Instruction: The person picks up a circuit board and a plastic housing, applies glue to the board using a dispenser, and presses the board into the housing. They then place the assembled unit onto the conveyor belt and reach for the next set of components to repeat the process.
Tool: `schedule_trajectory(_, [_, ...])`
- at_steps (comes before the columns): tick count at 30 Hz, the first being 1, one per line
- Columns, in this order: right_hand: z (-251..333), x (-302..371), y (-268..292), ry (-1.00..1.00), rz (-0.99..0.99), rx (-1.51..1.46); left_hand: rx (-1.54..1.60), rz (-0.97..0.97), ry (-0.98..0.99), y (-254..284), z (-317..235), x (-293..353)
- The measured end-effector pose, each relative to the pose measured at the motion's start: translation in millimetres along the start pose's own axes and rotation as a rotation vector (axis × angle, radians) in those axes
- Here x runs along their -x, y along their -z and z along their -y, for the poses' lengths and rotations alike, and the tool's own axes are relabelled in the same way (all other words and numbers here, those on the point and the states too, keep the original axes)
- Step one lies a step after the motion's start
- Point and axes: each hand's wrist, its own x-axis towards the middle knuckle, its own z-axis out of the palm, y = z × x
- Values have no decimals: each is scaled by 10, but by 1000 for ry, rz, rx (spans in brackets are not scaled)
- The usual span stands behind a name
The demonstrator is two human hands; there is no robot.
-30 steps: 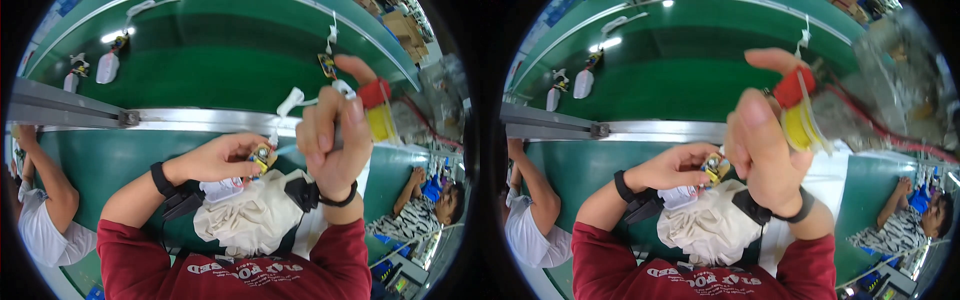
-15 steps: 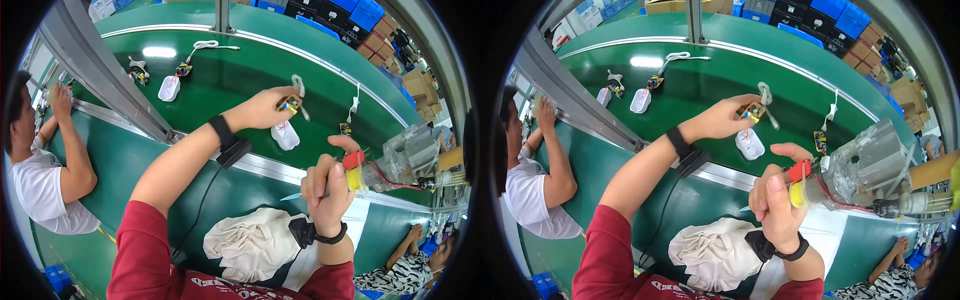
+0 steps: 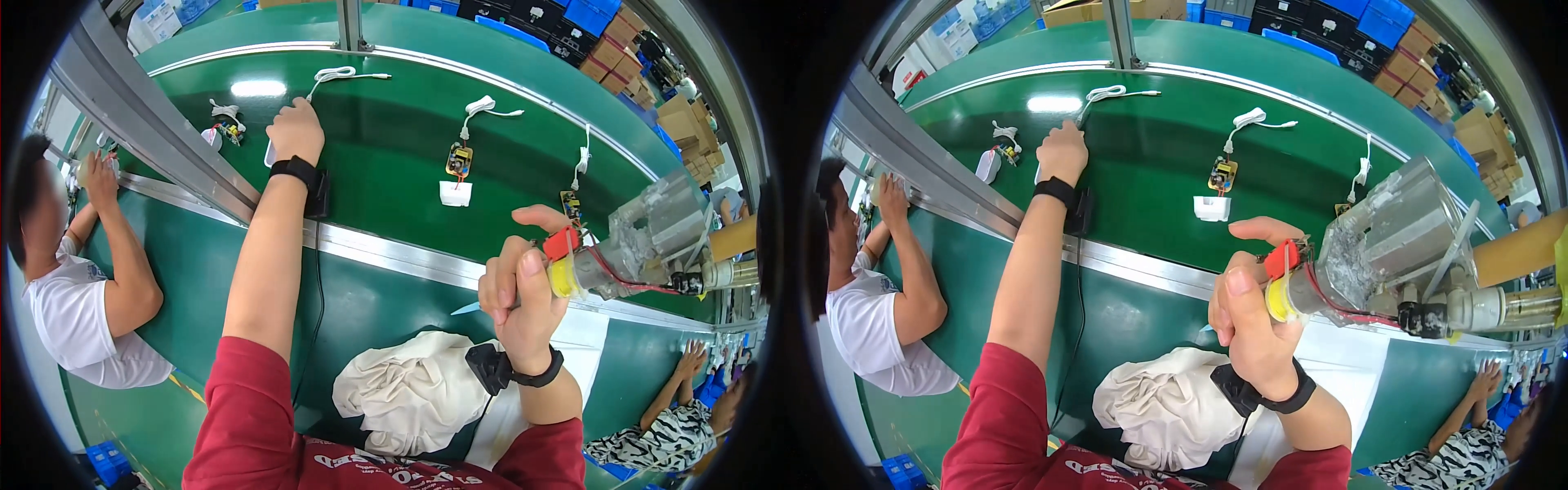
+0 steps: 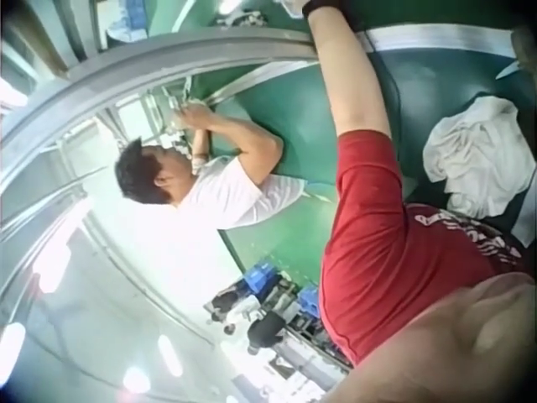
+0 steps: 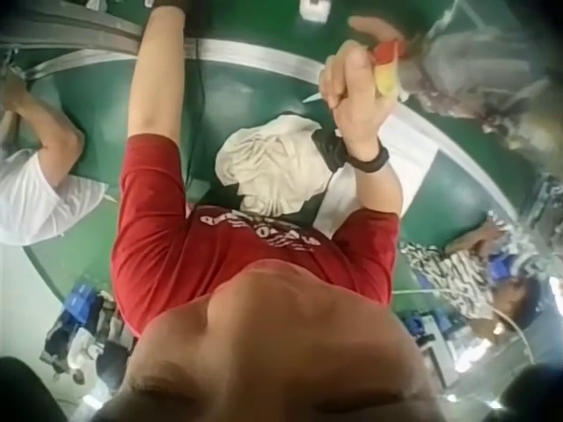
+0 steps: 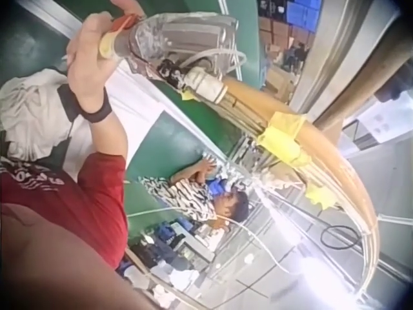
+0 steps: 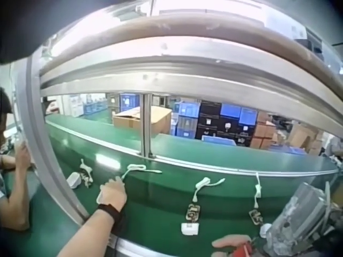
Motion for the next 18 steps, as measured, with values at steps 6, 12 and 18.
schedule_trajectory(6, [-62, 0, -59, -5, -19, 23, 1117, 560, -165, 220, 134, 176])
schedule_trajectory(12, [-61, -14, -103, -26, -58, 33, 1679, 1056, 57, 601, 248, 1078])
schedule_trajectory(18, [-53, -72, -156, -45, -65, 77, 1363, 1431, -119, 770, 492, 1453])
